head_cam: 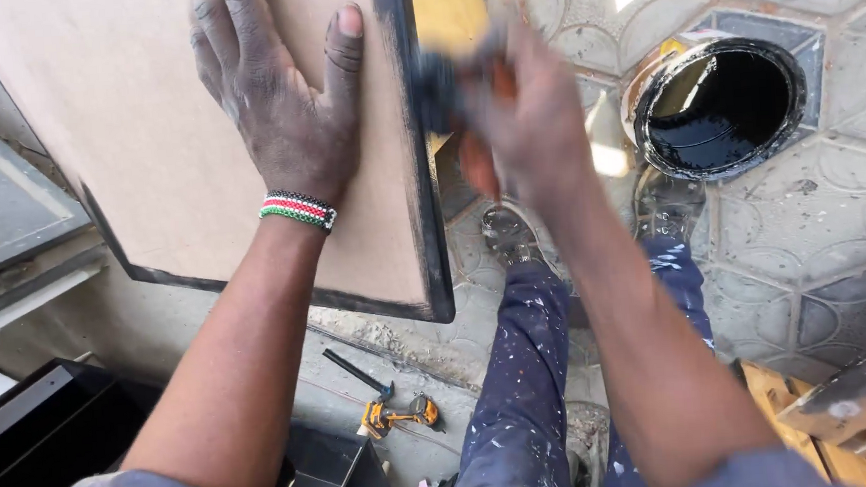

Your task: The person paints the black frame of a rectangular wooden board using a cloth dipped in a bucket of black paint. They repeatedly dip the cloth into the paint and apply it to the edges of the board, holding the board with one hand while painting with the other.

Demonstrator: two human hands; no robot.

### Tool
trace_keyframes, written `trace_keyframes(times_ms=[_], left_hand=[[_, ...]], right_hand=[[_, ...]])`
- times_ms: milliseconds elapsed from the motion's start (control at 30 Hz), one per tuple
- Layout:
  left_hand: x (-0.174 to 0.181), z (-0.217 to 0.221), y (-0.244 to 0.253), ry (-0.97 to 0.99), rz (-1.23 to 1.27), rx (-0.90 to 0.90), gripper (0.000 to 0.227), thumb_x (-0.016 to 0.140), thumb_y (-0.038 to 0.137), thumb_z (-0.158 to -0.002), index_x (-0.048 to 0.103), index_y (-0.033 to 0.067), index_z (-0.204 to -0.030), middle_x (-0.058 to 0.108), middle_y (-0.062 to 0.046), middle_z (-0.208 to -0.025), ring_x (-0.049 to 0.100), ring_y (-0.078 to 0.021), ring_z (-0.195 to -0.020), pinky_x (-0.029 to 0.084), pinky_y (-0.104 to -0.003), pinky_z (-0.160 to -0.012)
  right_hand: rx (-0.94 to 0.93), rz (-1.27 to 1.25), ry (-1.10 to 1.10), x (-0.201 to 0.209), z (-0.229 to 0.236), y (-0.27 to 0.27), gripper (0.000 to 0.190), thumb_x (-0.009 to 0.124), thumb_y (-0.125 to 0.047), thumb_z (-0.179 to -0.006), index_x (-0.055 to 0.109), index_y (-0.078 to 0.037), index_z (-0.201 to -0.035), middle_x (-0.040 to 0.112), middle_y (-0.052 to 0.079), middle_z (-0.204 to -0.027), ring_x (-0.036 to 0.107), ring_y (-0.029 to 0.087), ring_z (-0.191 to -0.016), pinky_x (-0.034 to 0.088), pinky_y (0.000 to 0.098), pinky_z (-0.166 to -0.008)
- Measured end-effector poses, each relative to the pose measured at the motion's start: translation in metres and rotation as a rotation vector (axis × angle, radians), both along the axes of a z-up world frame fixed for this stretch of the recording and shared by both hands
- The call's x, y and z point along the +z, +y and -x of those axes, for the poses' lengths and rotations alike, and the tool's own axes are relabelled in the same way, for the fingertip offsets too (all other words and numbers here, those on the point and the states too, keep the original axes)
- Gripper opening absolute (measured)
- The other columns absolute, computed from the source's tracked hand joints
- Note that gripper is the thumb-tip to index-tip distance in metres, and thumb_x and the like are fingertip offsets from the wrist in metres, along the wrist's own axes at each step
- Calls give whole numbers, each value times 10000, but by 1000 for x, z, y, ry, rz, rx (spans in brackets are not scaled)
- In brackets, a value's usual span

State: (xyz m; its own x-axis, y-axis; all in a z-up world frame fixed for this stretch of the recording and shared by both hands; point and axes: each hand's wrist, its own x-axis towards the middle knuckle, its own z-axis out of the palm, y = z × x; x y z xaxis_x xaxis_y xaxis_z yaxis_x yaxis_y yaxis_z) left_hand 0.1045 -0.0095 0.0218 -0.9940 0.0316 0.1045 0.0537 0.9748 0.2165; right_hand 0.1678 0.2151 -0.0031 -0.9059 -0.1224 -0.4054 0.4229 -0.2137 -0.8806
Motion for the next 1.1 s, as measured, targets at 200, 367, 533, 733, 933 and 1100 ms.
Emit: trace_keyframes(times_ms=[200,367,533,733,933,1100], left_hand=[[4,1,2,33,-67,-16,673,680,610,-1233,570,116,-1677,561,-131,-1761,526,-377,-1701,396,-591,-1454],[18,61,1,240,-82,-167,307,709,373,-1203,608,107,-1088,662,-75,-1093,620,-338,-1066,393,-509,-979],[1,68,4,219,-57,5,533,587,590,-1201,619,99,-1406,625,-114,-1441,644,-381,-1308,456,-531,-1185],[-14,74,-12,71,-50,-50,684,633,565,-1256,520,95,-1740,559,-187,-1795,493,-426,-1740,388,-603,-1454],[-15,69,-11,40,-137,-15,649,663,458,-1142,603,61,-1651,587,-189,-1742,460,-439,-1726,355,-633,-1443],[-14,66,-9,69,-77,-40,731,711,525,-1145,579,56,-1689,578,-213,-1766,475,-467,-1737,368,-641,-1454]], right_hand=[[333,-34,-622,-3,-256,-15,146,735,-210,-1124,811,-133,-1223,827,63,-889,738,174,-644,584,344,-564],[42,43,-645,4,-235,-17,198,679,-59,-1169,784,-89,-1335,814,116,-791,749,189,-497,672,298,-388],[-111,-461,107,-38,4,-29,287,733,-344,-1209,657,-119,-1048,701,85,-909,671,295,-814,512,490,-780],[20,-78,274,-29,167,11,159,659,-26,-1218,587,-54,-1078,651,105,-717,658,173,-417,470,335,-293],[239,-351,-517,-39,-184,-17,474,764,-604,-983,884,-236,-1256,891,56,-1179,846,213,-1035,632,382,-977],[-106,-192,-495,-28,-35,-35,217,661,-321,-1125,688,-111,-1074,630,52,-577,589,171,-382,467,359,-381]])
